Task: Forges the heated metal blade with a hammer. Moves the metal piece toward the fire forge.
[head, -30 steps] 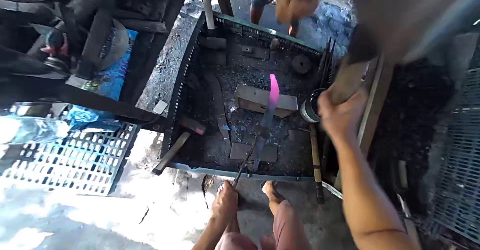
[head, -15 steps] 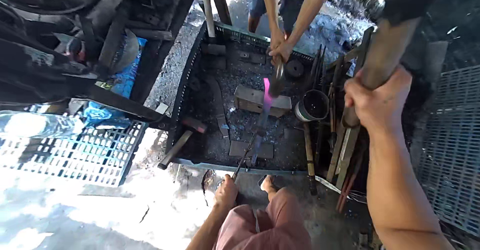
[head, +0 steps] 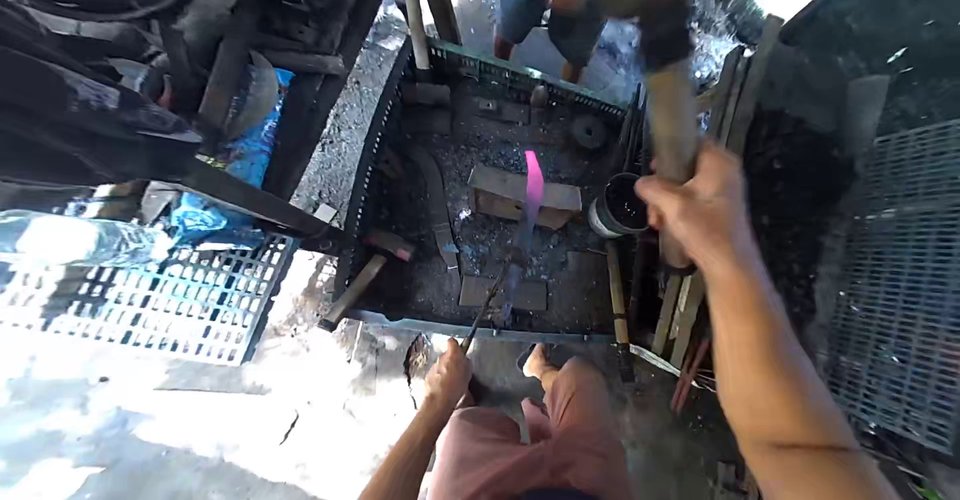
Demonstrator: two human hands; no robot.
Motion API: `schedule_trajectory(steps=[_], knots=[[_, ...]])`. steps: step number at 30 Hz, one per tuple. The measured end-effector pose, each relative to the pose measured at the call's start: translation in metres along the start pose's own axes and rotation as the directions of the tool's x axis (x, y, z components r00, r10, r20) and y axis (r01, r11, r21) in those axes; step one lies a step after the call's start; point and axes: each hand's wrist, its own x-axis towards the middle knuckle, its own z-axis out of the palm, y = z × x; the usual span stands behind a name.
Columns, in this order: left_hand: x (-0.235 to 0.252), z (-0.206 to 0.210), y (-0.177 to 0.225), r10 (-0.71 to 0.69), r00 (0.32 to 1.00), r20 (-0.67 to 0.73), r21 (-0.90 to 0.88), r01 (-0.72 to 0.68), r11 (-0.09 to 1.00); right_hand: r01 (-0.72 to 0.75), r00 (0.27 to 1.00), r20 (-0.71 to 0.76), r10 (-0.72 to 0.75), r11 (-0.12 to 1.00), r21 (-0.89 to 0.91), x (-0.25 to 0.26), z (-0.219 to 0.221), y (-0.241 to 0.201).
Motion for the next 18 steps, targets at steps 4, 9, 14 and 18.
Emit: schedule_trajectory(steps=[4, 9, 14, 18], knots=[[0.004, -0.006, 0.005, -0.050, 0.999, 0.021, 0.002, 0.050, 0.999, 0.281, 0.912, -0.289, -0.290, 0.957, -0.073, 0.032, -0.028, -0.016], [0.006, -0.011, 0.005, -0.100, 0.995, 0.002, 0.035, 0.100, 0.994, 0.006, 0.990, -0.143, 0.003, 0.998, 0.057, 0.048, 0.107, 0.099], [-0.001, -0.019, 0.008, -0.112, 0.994, 0.006, 0.083, 0.111, 0.990, -0.630, 0.752, 0.381, 0.538, 0.756, 0.177, 0.064, 0.227, 0.196], [-0.006, -0.021, 0.002, -0.042, 0.999, -0.003, 0.054, 0.042, 0.998, -0.533, 0.837, 0.305, 0.454, 0.804, 0.265, 0.012, 0.143, 0.124]])
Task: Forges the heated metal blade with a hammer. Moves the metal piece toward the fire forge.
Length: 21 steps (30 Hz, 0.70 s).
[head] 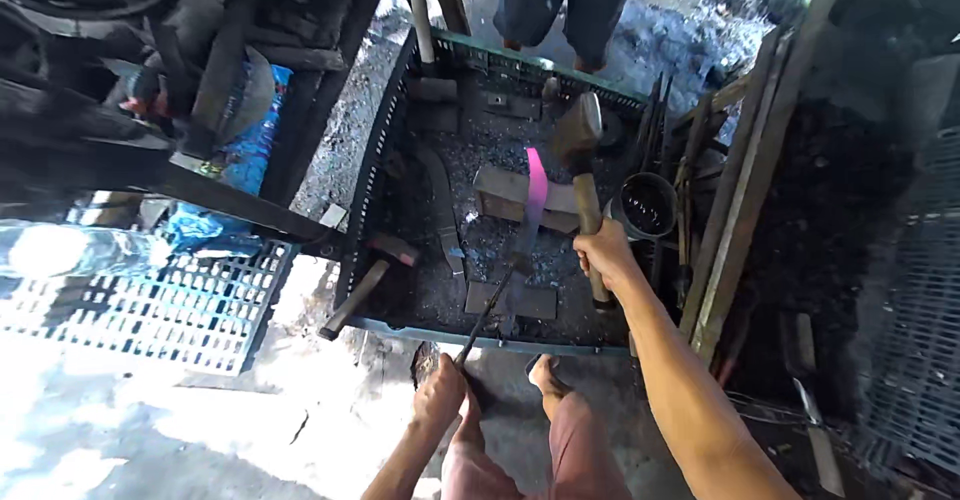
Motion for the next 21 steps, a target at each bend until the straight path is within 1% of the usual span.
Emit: schedule_trajectory(steps=[2, 4, 6, 7, 9, 11, 12, 14, 15, 16, 17, 18, 19, 21], knots=[[0.002, 0.003, -0.006, 0.034, 0.999, -0.011, -0.031, -0.034, 0.999, 0.104, 0.994, -0.019, -0.104, 0.994, -0.018, -0.051, -0.027, -0.012], [0.003, 0.003, -0.008, 0.054, 0.999, -0.008, -0.026, -0.054, 0.998, 0.163, 0.985, -0.053, -0.166, 0.985, -0.057, -0.090, -0.051, -0.022], [0.003, 0.003, -0.007, 0.046, 0.999, 0.000, -0.020, -0.046, 0.999, 0.193, 0.974, -0.102, -0.201, 0.978, -0.085, -0.109, -0.070, -0.030], [0.003, 0.002, -0.006, 0.039, 0.999, 0.000, -0.018, -0.039, 0.999, 0.199, 0.969, -0.128, -0.211, 0.975, -0.097, -0.109, -0.076, -0.031], [0.003, 0.001, -0.005, 0.025, 1.000, 0.004, 0.004, -0.025, 1.000, 0.204, 0.963, -0.156, -0.220, 0.972, -0.113, -0.091, -0.079, -0.021], [0.007, 0.000, -0.004, 0.025, 1.000, 0.012, 0.008, -0.025, 1.000, 0.194, 0.959, -0.187, -0.215, 0.973, -0.126, -0.050, -0.066, 0.012], [0.013, -0.002, -0.002, 0.031, 0.999, 0.022, 0.016, -0.032, 0.999, 0.160, 0.962, -0.198, -0.186, 0.977, -0.140, -0.021, -0.054, 0.035], [0.031, -0.006, 0.003, 0.099, 0.995, -0.001, 0.025, -0.099, 0.995, 0.034, 0.979, -0.194, -0.061, 0.990, -0.139, 0.042, -0.022, 0.089], [0.039, -0.007, 0.006, 0.158, 0.986, -0.043, 0.002, -0.158, 0.987, -0.045, 0.985, -0.168, 0.024, 0.991, -0.127, 0.067, -0.007, 0.109], [0.045, -0.010, 0.010, 0.223, 0.970, -0.092, -0.046, -0.228, 0.973, -0.116, 0.987, -0.126, 0.102, 0.987, -0.109, 0.080, 0.000, 0.116], [0.050, -0.014, 0.016, 0.273, 0.953, -0.130, -0.078, -0.284, 0.956, -0.140, 0.986, -0.097, 0.132, 0.987, -0.078, 0.077, -0.004, 0.105], [0.053, -0.018, 0.025, 0.292, 0.945, -0.150, -0.095, -0.308, 0.947, -0.116, 0.990, -0.089, 0.112, 0.992, -0.040, 0.060, -0.017, 0.078], [0.050, -0.019, 0.032, 0.287, 0.947, -0.146, -0.101, -0.303, 0.948, -0.070, 0.992, -0.103, 0.067, 0.997, -0.023, 0.034, -0.037, 0.048], [0.045, -0.018, 0.043, 0.262, 0.958, -0.112, -0.095, -0.273, 0.957, 0.051, 0.988, -0.143, -0.059, 0.997, -0.058, -0.027, -0.082, -0.006]])
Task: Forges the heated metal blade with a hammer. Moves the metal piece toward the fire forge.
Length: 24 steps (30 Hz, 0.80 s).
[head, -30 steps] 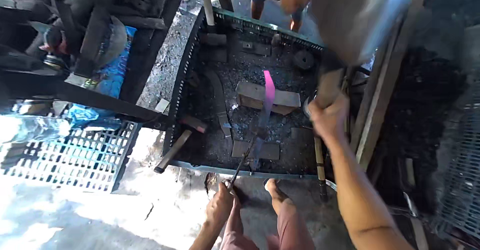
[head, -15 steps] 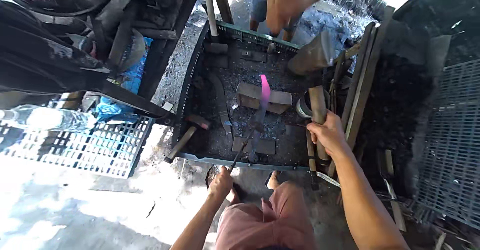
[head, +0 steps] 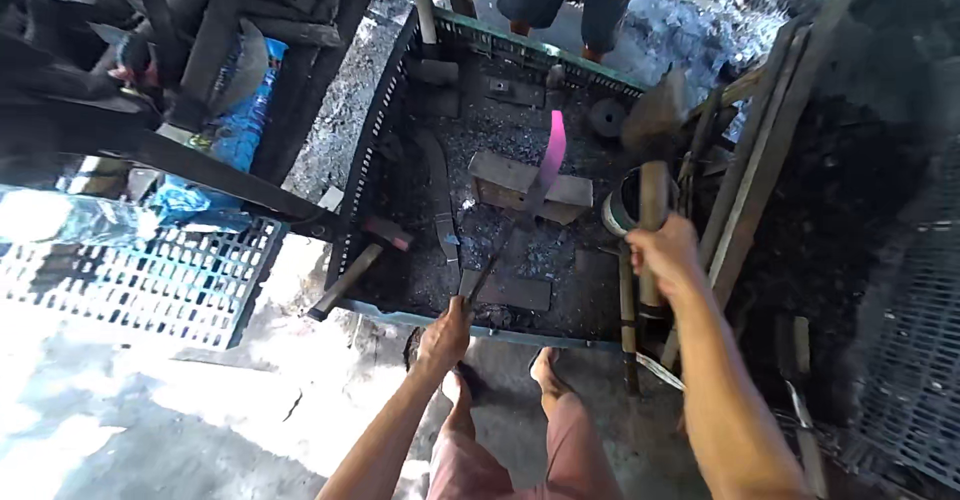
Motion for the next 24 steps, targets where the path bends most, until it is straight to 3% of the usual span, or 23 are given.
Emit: schedule_trajectory(steps=[2, 5, 8, 11, 13, 15, 16, 18, 20, 22, 24], knots=[[0.002, 0.001, 0.004, -0.056, 0.998, 0.011, -0.029, 0.056, 0.998, 0.152, 0.985, -0.064, -0.158, 0.985, -0.081, -0.050, -0.051, -0.044], [0.004, 0.000, 0.005, -0.151, 0.988, 0.008, 0.029, 0.151, 0.988, 0.361, 0.900, -0.197, -0.388, 0.919, -0.159, -0.108, -0.105, -0.108], [0.004, -0.001, 0.003, -0.180, 0.984, 0.000, 0.070, 0.180, 0.981, 0.512, 0.804, -0.242, -0.543, 0.839, -0.182, -0.125, -0.141, -0.159], [-0.002, -0.002, 0.000, -0.209, 0.977, 0.028, 0.085, 0.206, 0.975, 0.584, 0.721, -0.307, -0.622, 0.783, -0.215, -0.099, -0.139, -0.175], [-0.002, 0.000, -0.001, -0.221, 0.974, 0.046, 0.071, 0.218, 0.973, 0.586, 0.667, -0.353, -0.656, 0.755, -0.296, -0.070, -0.098, -0.162], [0.002, 0.008, -0.003, -0.239, 0.970, 0.041, 0.050, 0.237, 0.970, 0.493, 0.695, -0.379, -0.611, 0.788, -0.367, -0.028, -0.031, -0.117], [0.005, 0.013, -0.004, -0.245, 0.969, 0.034, 0.047, 0.243, 0.969, 0.407, 0.766, -0.352, -0.538, 0.830, -0.382, -0.003, 0.008, -0.082], [0.010, 0.019, -0.004, -0.259, 0.965, 0.023, 0.056, 0.258, 0.965, 0.212, 0.928, -0.210, -0.307, 0.901, -0.378, 0.052, 0.088, -0.002], [0.006, 0.019, -0.001, -0.278, 0.960, 0.034, 0.064, 0.276, 0.959, 0.006, 1.000, 0.023, -0.001, 0.970, -0.244, 0.096, 0.137, 0.050], [-0.002, 0.011, 0.003, -0.284, 0.958, 0.024, 0.053, 0.283, 0.958, -0.142, 0.964, 0.223, 0.142, 0.990, -0.015, 0.098, 0.134, 0.026], [-0.013, 0.013, 0.002, -0.284, 0.958, 0.043, 0.058, 0.282, 0.958, -0.092, 0.973, 0.218, 0.080, 0.995, 0.046, 0.055, 0.093, -0.018]])
